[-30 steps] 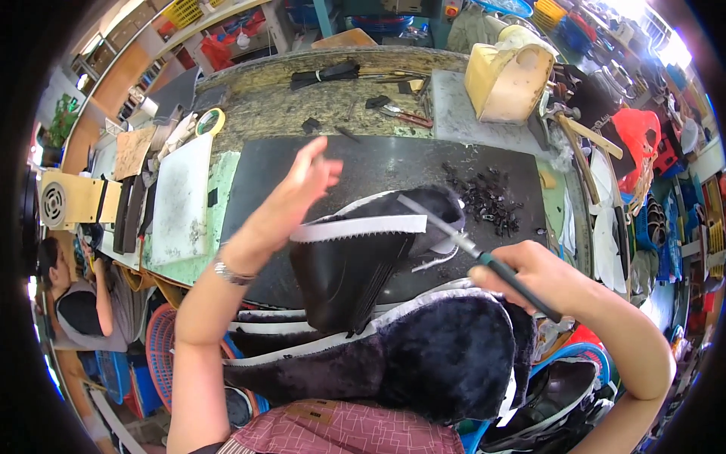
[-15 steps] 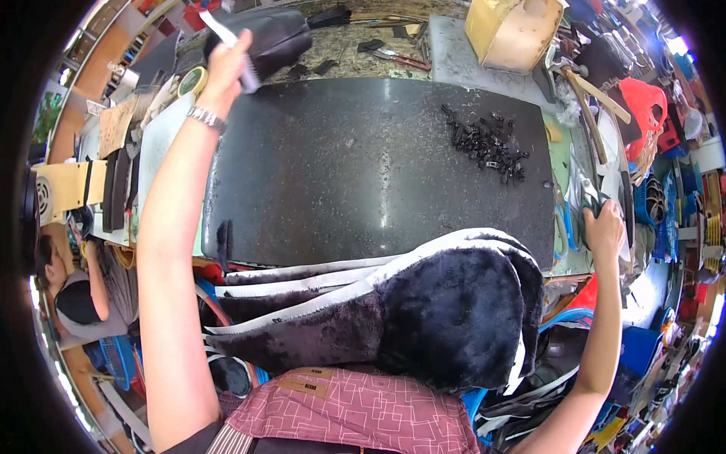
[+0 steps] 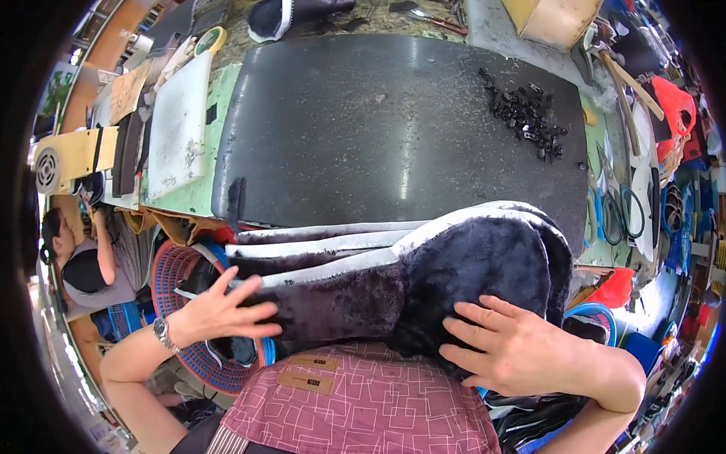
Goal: Manually attaching buckles and trimming excess material from shoe uppers at a factory workstation.
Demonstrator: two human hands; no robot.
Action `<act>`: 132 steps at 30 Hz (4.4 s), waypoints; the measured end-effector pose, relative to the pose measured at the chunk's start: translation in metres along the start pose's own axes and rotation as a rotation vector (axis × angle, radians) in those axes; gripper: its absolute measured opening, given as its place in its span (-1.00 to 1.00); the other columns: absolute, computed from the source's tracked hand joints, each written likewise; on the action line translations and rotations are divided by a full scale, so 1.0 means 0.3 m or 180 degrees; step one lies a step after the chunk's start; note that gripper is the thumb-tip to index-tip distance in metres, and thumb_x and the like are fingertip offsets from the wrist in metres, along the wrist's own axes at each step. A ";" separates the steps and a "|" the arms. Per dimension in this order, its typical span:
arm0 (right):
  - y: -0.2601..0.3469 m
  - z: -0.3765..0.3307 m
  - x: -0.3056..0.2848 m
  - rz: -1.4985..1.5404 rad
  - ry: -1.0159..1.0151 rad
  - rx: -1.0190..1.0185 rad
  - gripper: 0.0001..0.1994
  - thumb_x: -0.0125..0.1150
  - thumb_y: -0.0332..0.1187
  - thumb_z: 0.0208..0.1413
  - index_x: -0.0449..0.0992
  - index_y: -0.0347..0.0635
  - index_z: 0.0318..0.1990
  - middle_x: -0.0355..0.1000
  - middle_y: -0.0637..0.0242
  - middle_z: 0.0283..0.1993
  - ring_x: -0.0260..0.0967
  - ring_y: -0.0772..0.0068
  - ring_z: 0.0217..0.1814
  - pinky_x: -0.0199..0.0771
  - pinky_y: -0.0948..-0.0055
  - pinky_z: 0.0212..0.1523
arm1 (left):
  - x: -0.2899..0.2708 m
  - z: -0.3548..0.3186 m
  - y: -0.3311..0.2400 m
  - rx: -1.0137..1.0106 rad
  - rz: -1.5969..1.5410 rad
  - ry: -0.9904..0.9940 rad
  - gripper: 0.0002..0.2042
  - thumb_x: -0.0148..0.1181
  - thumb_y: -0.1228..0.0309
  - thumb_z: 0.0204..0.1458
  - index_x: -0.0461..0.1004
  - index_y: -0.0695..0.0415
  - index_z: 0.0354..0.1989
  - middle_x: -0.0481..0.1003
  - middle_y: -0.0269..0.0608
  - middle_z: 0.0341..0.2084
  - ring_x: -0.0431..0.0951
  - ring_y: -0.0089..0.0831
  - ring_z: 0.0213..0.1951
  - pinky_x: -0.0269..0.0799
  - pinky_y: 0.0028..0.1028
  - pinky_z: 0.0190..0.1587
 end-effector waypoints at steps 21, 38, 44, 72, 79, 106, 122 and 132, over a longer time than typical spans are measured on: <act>-0.184 0.167 -0.176 0.0127 -0.2082 -0.0325 -0.62 0.23 -0.34 -0.24 0.41 -0.32 -0.21 0.42 0.12 -0.27 0.41 0.27 -0.32 0.44 0.42 -0.35 | -0.456 0.493 0.319 -0.0162 -0.0233 -0.2158 -0.81 0.07 0.47 -0.23 0.45 0.14 -0.36 0.12 0.00 0.13 0.16 0.01 0.10 0.09 0.10 0.02; -0.664 -0.098 -0.221 -0.0482 -0.2942 0.2031 -0.88 0.13 -0.42 -0.07 0.39 -0.24 -0.37 0.38 0.21 -0.41 0.35 0.13 -0.34 0.36 0.32 -0.35 | -0.120 0.724 0.542 -0.1867 -0.4356 -0.1271 -0.60 0.11 0.09 -0.10 0.40 0.19 -0.75 0.35 -0.18 -0.86 0.42 -0.22 -0.69 0.28 -0.33 -0.59; -0.606 -0.015 -0.239 0.1082 -0.2774 0.1621 -0.88 0.04 -0.46 0.01 0.45 -0.30 -0.32 0.35 0.36 -0.50 0.28 0.58 -0.47 0.30 0.58 -0.43 | -0.144 0.760 0.518 -0.2040 -0.2125 -0.1192 -0.71 0.24 0.26 -0.20 0.36 0.23 -0.43 0.44 -0.09 -0.59 0.46 -0.16 -0.46 0.31 -0.29 -0.42; -0.636 0.073 -0.129 0.3169 -0.3111 0.1632 -0.67 0.22 -0.44 -0.09 0.34 -0.27 -0.14 0.38 0.44 -0.51 0.25 0.72 -0.50 0.27 0.68 -0.47 | -0.074 0.790 0.572 -0.1736 -0.4912 -0.2176 -0.87 0.15 0.46 -0.08 0.46 0.29 -0.41 0.45 -0.28 -0.62 0.33 -0.66 -0.57 0.26 -0.58 -0.49; -0.451 -0.012 -0.248 0.1104 -0.2809 0.1331 -0.81 0.32 -0.40 -0.23 0.46 -0.15 -0.39 0.27 0.43 -0.64 0.21 0.60 -0.64 0.23 0.60 -0.60 | -0.095 0.809 0.553 -0.1468 -0.5321 -0.2027 -0.85 0.13 0.45 -0.07 0.50 0.31 -0.45 0.49 -0.29 -0.61 0.39 -0.66 -0.53 0.31 -0.60 -0.45; -0.320 0.082 -0.099 -0.1001 -0.1799 0.0802 -0.85 0.12 -0.45 -0.35 0.28 -0.18 -0.54 0.20 0.32 -0.51 0.24 0.33 -0.51 0.32 0.39 -0.58 | -0.068 0.814 0.582 -0.1629 -0.5000 -0.2314 -0.83 0.16 0.43 -0.10 0.50 0.32 -0.48 0.49 -0.22 -0.64 0.40 -0.61 -0.58 0.31 -0.55 -0.48; -0.326 0.110 -0.268 0.1138 -0.3040 -0.0076 -0.86 0.18 -0.59 -0.18 0.36 -0.25 -0.43 0.40 0.29 -0.38 0.36 0.23 -0.22 0.37 0.39 -0.19 | -0.212 0.572 0.651 -0.2106 -0.5131 -0.2448 -0.86 0.10 0.47 -0.01 0.48 0.30 -0.36 0.50 -0.30 -0.52 0.43 -0.67 -0.43 0.33 -0.67 -0.33; -0.359 0.225 -0.279 0.3249 -0.2750 0.0477 -0.37 0.09 -0.65 -0.10 -0.01 -0.20 0.16 0.30 0.39 -0.40 0.30 0.68 -0.33 0.31 0.61 -0.21 | -0.196 0.421 0.591 -0.2240 -0.5420 -0.2528 -0.86 0.15 0.45 -0.02 0.49 0.29 -0.36 0.49 -0.35 -0.51 0.38 -0.72 -0.44 0.29 -0.69 -0.37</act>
Point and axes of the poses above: each hand's wrist, its own z-axis towards the middle knuckle, its own x-axis out of the palm, y = z × x, the point moved 9 cm from there along z, towards the middle knuckle
